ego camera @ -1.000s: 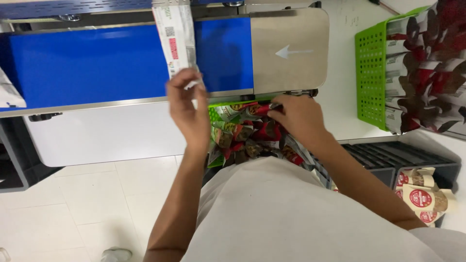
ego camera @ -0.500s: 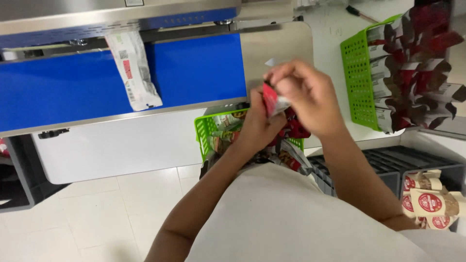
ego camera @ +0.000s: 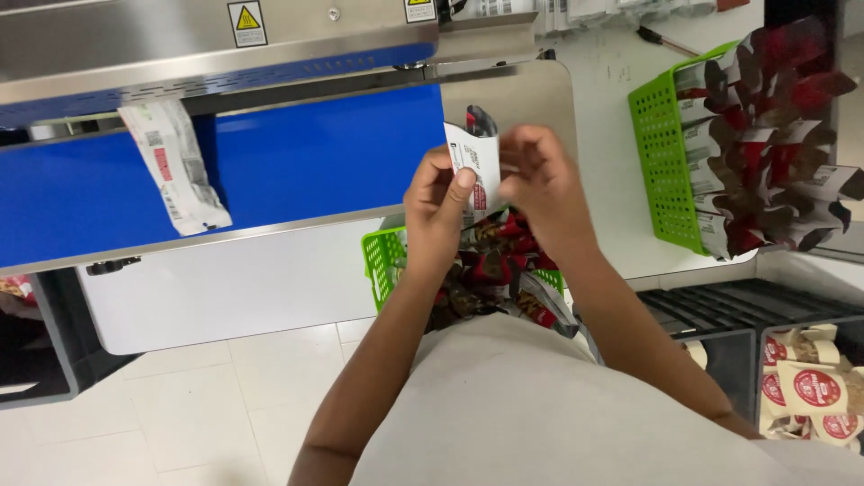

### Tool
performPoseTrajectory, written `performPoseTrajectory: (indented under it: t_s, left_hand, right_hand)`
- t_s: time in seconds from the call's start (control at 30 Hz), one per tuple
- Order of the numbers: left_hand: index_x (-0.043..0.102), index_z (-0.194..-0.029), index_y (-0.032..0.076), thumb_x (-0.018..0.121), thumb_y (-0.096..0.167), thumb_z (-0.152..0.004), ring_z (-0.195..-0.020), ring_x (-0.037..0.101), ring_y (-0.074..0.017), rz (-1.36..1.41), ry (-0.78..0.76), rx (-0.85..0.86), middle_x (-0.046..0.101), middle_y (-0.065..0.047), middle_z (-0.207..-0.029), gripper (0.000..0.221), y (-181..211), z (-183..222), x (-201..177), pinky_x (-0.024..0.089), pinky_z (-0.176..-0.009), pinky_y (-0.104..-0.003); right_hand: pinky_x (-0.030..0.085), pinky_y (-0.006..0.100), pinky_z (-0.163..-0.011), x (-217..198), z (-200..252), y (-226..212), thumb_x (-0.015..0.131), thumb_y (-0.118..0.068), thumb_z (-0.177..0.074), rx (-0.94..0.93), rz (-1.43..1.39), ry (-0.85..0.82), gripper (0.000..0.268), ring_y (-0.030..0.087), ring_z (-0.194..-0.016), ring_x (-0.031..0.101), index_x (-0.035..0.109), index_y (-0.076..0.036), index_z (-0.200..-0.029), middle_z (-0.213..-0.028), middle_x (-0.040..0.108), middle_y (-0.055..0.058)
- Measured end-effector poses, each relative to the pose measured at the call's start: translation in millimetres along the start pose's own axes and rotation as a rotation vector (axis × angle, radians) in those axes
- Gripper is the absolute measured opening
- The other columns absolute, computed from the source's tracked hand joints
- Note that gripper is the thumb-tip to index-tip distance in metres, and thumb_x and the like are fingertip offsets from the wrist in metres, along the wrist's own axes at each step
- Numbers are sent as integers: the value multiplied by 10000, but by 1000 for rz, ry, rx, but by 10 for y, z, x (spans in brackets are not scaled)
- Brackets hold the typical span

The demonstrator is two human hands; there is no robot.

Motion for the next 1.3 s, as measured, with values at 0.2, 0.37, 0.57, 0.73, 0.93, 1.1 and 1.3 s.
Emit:
performPoseTrajectory:
  t_s: [0.2, 0.37, 0.57, 0.73, 0.93, 1.1, 1.3]
  left_hand:
    - [607, -1036, 29, 674, 127, -1006, -739, 715, -123, 432, 281, -202, 727, -86, -828, 122, -713, 115, -158, 595, -710, -256]
    - [683, -993, 20, 769, 148, -941, -582, 636, -67, 201, 348, -188, 692, -39, -665, 163, -177, 18, -44, 540, -586, -223]
    - [707, -1105, 55, 784, 267, -944, -842, 607, -112, -36, 253, -54, 711, -77, -859, 277, 108, -216, 16, 519, -805, -329]
    - [716, -1005, 44, 690, 258, -1008, -681, 729, -128, 315, 464, -105, 728, -70, -789, 216, -304, -191, 58, 613, -642, -287]
    - [745, -938, 78, 735, 258, -988, -794, 498, -41, -145, 330, 17, 644, -6, -729, 187, -176, -244, 18, 507, -681, -265]
    - [778, -801, 111, 844, 321, -849, -647, 561, -51, -119, 289, -281, 645, 28, -657, 226, -24, -336, 176, 458, -591, -204]
    - [749, -930, 39, 805, 148, -794, -980, 775, -323, 130, 332, -653, 807, -191, -1039, 182, -262, -755, -68, 620, -963, -439]
  right_hand:
    - [489, 336, -866, 67, 91, 336, 803, -198, -956, -48, 175, 159, 279, 121, -962, 567, 627, -28, -1090, -957, 641, 51]
    - [439, 313, -788, 253, 106, 162, 784, -249, -960, -47, 135, 185, 298, 121, -845, 499, 601, -51, -1088, -884, 543, 24]
    - [404, 301, -653, 103, 18, 120, 736, -216, -1013, -162, 408, 130, 202, 123, -678, 474, 674, -24, -1014, -731, 510, 57]
    - [398, 289, -589, 251, 92, -1, 607, -219, -1079, -178, 437, 219, 222, 117, -618, 468, 676, -32, -980, -663, 495, 67]
    - [381, 262, -599, 92, -78, 70, 630, -290, -1072, -113, 344, 225, 282, 85, -647, 441, 646, -55, -917, -663, 465, 8]
    - [442, 269, -658, -29, -385, 99, 687, -312, -1021, -8, 289, 393, 237, 120, -757, 535, 700, -89, -942, -764, 562, 15]
    - [613, 287, -566, -150, -746, 511, 716, -225, -873, 283, -92, 481, 189, 203, -738, 759, 728, -38, -898, -895, 795, 113]
Point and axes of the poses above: each hand's wrist, its own z-axis away from the middle knuckle, its own x-axis out of the palm, y = z × x, the point moved 2 cm from there along -z, towards the middle knuckle
